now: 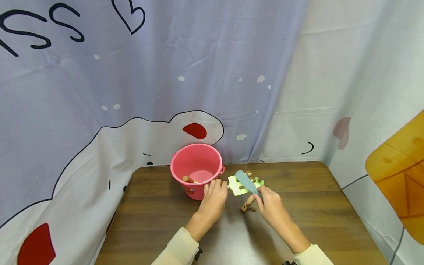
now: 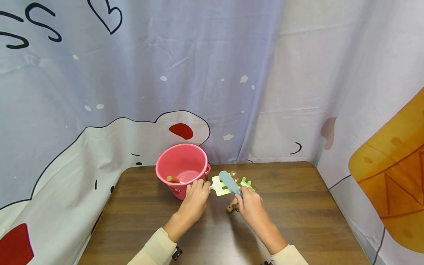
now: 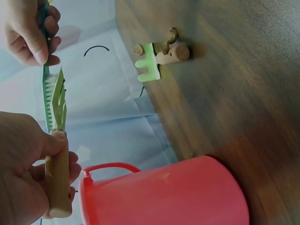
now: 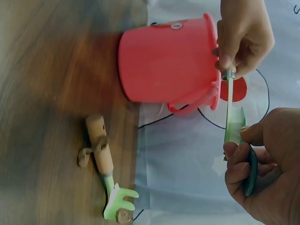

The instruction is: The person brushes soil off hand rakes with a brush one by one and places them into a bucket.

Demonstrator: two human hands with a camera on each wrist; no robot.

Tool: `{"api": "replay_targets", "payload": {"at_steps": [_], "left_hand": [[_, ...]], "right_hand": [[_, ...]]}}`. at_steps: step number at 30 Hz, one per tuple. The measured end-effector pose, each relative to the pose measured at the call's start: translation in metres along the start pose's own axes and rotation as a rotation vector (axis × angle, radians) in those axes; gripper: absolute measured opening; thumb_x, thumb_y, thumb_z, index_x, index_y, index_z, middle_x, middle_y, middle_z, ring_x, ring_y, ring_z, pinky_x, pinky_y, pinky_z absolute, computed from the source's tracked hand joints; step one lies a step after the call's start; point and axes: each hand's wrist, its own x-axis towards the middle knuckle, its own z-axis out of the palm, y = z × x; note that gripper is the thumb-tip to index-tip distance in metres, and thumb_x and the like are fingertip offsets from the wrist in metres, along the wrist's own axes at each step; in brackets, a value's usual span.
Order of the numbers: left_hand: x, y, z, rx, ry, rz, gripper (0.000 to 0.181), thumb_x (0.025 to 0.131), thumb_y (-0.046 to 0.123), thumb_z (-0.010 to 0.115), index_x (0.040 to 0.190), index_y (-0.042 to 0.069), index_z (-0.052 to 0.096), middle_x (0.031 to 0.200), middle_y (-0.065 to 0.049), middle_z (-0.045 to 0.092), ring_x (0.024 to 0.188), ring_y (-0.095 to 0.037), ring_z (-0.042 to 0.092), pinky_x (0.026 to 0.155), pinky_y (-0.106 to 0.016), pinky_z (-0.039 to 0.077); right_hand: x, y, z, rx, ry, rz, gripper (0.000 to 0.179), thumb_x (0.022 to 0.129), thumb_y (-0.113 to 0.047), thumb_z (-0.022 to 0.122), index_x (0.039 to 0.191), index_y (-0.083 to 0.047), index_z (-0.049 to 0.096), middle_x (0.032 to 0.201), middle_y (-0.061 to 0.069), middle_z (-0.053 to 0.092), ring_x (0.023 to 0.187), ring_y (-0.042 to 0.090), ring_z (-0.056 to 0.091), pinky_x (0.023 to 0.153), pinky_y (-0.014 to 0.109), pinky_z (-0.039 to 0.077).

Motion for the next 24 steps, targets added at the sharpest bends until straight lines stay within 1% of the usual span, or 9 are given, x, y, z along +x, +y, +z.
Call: {"api": "replay_targets", "payload": {"at_steps": [3,7,10,12,19,24], "left_hand": [[-0.001,-0.001,0.0,-0.001,0.004,0.002,0.039,0.069,0.006,0.087,0.1,0.007,0.063,0.091,-0.006,0.058,0.085,-0.023,0.054,0.069,-0.035,0.037],[-0.003,-0.002,0.001,-0.003,-0.001,0.007,0.038,0.07,0.005,0.086,0.1,0.007,0.063,0.091,-0.006,0.058,0.085,-0.024,0.054,0.069,-0.035,0.036],[-0.003,-0.003,0.002,-0.003,-0.006,0.014,0.035,0.073,0.004,0.084,0.1,0.007,0.064,0.09,-0.006,0.058,0.085,-0.024,0.055,0.069,-0.035,0.037],[-0.003,-0.003,0.003,-0.002,-0.006,0.019,0.033,0.073,0.004,0.084,0.1,0.007,0.064,0.09,-0.006,0.057,0.085,-0.024,0.055,0.069,-0.035,0.037],[-0.005,-0.004,0.002,0.0,-0.01,0.019,0.034,0.072,0.005,0.085,0.099,0.007,0.063,0.089,-0.006,0.057,0.085,-0.024,0.055,0.068,-0.035,0.037],[-0.006,-0.006,-0.002,-0.009,-0.025,0.013,0.036,0.072,0.005,0.085,0.101,0.008,0.063,0.09,-0.006,0.057,0.085,-0.024,0.054,0.069,-0.034,0.035]], "right_hand": [[-0.001,0.007,-0.002,-0.021,-0.012,0.004,0.019,0.085,0.0,0.08,0.092,0.004,0.063,0.081,0.014,0.067,0.068,0.026,0.068,0.055,0.037,0.055],[-0.003,0.015,-0.006,-0.05,-0.039,0.041,0.019,0.086,0.0,0.079,0.093,0.006,0.063,0.081,0.014,0.067,0.069,0.026,0.068,0.055,0.036,0.056],[-0.005,0.02,-0.008,-0.043,-0.063,0.067,0.018,0.088,-0.001,0.078,0.095,0.006,0.064,0.083,0.015,0.068,0.07,0.026,0.069,0.055,0.035,0.056],[-0.005,0.024,-0.008,-0.04,-0.064,0.072,0.017,0.089,-0.002,0.077,0.096,0.006,0.064,0.084,0.016,0.069,0.071,0.026,0.069,0.056,0.035,0.057],[-0.005,0.034,-0.006,-0.051,-0.001,0.058,0.017,0.086,0.001,0.079,0.09,0.005,0.063,0.078,0.014,0.066,0.065,0.027,0.066,0.055,0.039,0.054],[-0.007,0.043,-0.008,-0.062,0.025,0.081,0.017,0.083,0.003,0.079,0.088,0.005,0.063,0.075,0.015,0.066,0.064,0.027,0.065,0.055,0.043,0.053]]}}
